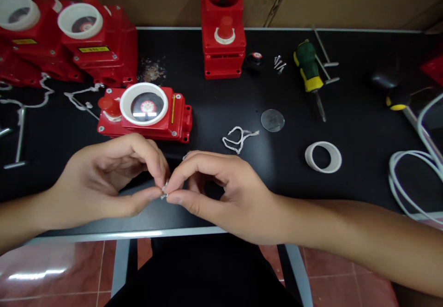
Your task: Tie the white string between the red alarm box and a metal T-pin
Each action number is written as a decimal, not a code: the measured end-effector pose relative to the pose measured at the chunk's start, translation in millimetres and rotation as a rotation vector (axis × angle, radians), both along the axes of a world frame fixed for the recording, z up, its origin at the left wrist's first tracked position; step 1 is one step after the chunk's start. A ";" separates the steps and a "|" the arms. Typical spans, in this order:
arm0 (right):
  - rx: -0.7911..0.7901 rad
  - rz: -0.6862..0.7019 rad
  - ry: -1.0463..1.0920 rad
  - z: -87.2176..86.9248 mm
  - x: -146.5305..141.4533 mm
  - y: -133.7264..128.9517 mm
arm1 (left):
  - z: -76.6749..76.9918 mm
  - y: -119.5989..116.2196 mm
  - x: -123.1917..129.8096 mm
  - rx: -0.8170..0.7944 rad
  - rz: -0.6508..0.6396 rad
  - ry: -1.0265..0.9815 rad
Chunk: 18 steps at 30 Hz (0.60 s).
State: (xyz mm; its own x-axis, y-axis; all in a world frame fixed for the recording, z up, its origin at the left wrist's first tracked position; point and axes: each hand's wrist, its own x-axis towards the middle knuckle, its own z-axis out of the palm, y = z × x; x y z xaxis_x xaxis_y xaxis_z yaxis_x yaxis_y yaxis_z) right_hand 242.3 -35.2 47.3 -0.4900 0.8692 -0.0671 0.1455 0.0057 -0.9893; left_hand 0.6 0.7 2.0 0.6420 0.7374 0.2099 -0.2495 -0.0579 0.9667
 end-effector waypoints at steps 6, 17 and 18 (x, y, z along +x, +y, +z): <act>-0.019 0.000 0.009 0.6 1.0 0.2 | 0.5 -1.6 -2.1 0.077 0.026 0.017; -0.080 0.039 -0.019 -2.2 1.5 2.1 | -2.9 -1.6 -1.5 0.165 0.027 0.054; -0.078 0.036 -0.025 -2.4 1.4 2.3 | -3.2 -1.2 -1.2 0.168 0.030 0.057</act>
